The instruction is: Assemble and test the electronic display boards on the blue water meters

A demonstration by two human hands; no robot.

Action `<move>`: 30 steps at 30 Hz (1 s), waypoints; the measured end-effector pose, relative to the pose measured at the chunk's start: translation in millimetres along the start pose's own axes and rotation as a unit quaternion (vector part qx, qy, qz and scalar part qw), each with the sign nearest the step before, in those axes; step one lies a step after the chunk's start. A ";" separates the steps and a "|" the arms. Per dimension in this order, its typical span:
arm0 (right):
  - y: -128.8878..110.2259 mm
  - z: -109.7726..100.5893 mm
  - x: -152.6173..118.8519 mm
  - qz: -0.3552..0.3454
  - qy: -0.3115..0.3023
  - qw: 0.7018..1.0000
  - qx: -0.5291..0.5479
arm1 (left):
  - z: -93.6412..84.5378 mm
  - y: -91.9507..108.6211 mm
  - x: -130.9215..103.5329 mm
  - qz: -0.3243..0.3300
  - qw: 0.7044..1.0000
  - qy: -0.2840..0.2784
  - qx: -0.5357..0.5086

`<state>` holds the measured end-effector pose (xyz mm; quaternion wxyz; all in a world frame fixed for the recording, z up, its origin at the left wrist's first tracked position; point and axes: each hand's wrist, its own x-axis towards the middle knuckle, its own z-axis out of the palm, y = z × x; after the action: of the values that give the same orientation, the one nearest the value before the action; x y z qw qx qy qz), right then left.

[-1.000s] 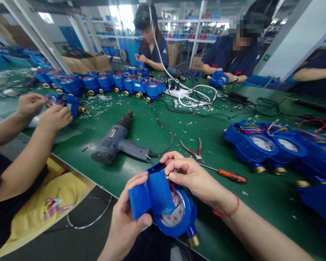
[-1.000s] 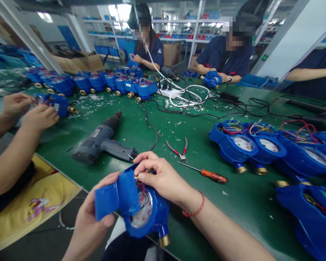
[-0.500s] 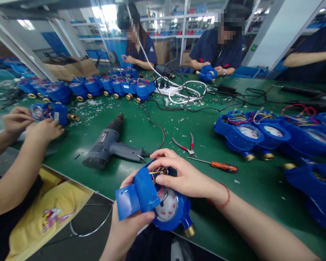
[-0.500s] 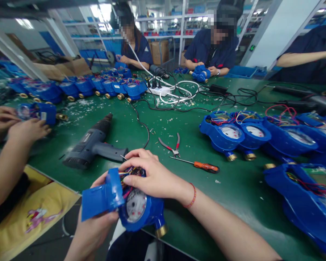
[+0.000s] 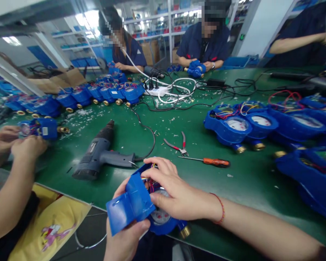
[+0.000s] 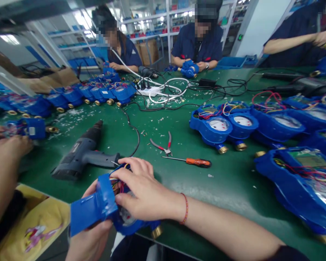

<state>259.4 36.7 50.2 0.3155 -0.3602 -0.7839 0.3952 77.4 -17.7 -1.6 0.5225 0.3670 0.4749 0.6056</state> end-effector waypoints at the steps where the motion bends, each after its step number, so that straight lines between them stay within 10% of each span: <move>1: 1.7 -0.8 -0.8 0.000 0.006 1.000 0.002 | 1.2 0.4 0.4 -0.002 1.000 0.003 0.011; 12: -1.9 -16.7 -2.5 -0.019 0.023 0.996 -0.086 | -6.1 -0.7 6.8 -0.003 0.989 0.012 0.148; 21: 140.6 -91.4 20.9 0.067 0.004 0.938 -0.341 | 23.5 22.7 -3.9 -0.085 0.993 0.058 -0.055; 30: 150.3 -79.8 -4.8 0.110 -0.002 0.914 -0.389 | 6.9 15.2 -6.4 -0.075 0.993 0.019 -0.094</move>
<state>371.6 128.5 -39.1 0.1031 -0.5375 -0.8319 0.0915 80.7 -22.7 15.2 0.5895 0.2684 0.4519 0.6133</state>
